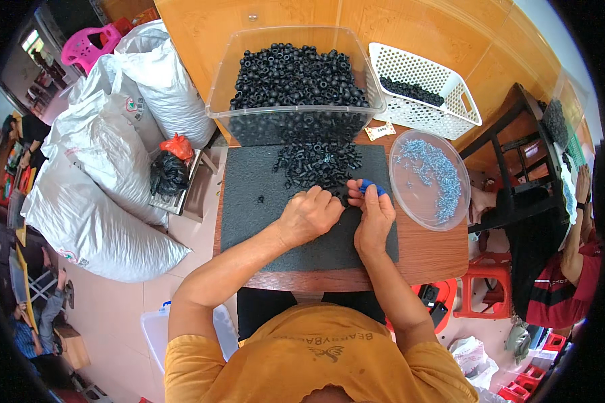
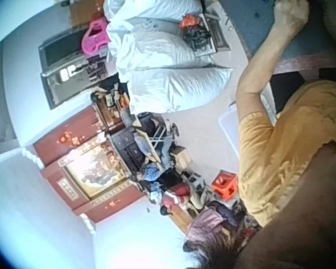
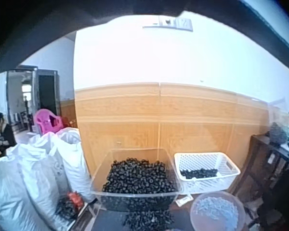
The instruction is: The person dumps black plastic parts from a plastic container onto a work mat and connects the small pieces together by hand.
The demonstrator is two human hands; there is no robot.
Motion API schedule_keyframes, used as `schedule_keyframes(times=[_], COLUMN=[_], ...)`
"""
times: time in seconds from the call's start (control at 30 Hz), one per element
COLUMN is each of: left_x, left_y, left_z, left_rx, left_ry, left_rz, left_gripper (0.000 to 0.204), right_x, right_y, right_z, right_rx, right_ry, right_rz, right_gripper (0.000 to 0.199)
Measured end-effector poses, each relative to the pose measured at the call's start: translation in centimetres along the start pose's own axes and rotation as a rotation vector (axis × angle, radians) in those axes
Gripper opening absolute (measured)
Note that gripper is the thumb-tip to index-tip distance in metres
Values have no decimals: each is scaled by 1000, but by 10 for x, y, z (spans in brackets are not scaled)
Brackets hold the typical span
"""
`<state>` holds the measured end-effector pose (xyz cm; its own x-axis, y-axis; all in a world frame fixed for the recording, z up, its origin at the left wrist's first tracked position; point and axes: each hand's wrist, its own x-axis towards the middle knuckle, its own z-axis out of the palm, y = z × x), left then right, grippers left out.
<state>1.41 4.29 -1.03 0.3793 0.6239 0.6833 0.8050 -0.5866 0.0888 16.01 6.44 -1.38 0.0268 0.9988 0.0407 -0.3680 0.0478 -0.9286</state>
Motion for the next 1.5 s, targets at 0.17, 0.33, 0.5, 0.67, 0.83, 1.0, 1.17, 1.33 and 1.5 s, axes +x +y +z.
schedule_keyframes(times=[0.17,0.33,0.5,0.67,0.83,1.0,1.17,1.33,1.5], left_x=[18,98,124,102,45,-44,-61,-39,-22], left_y=[-4,-73,-164,-161,-92,-56,-29,-6,0], left_z=[-18,-50,-69,-77,-92,-94,-78,-63,-46], left_rx=[-73,274,550,471,47,-32,-96,-328,-346], left_ry=[118,314,-286,34,177,-162,-435,-510,-463], left_rz=[-40,55,-442,-192,65,-245,-417,-422,-342], left_gripper=[21,23,81,48,20,57,87,95,90], right_x=[-1,1,3,2,-1,-13,-21,-20,-6], right_y=[4,2,0,1,5,5,11,6,-16], right_z=[-2,-2,1,2,4,14,26,39,19], right_rx=[0,-30,-33,-20,3,-171,-103,97,40], right_ry=[0,4,-30,7,35,-7,-51,-74,46], right_rz=[17,26,-1,-5,-32,-83,-2,45,-2], right_gripper=[28,26,28,26,23,24,24,26,27])
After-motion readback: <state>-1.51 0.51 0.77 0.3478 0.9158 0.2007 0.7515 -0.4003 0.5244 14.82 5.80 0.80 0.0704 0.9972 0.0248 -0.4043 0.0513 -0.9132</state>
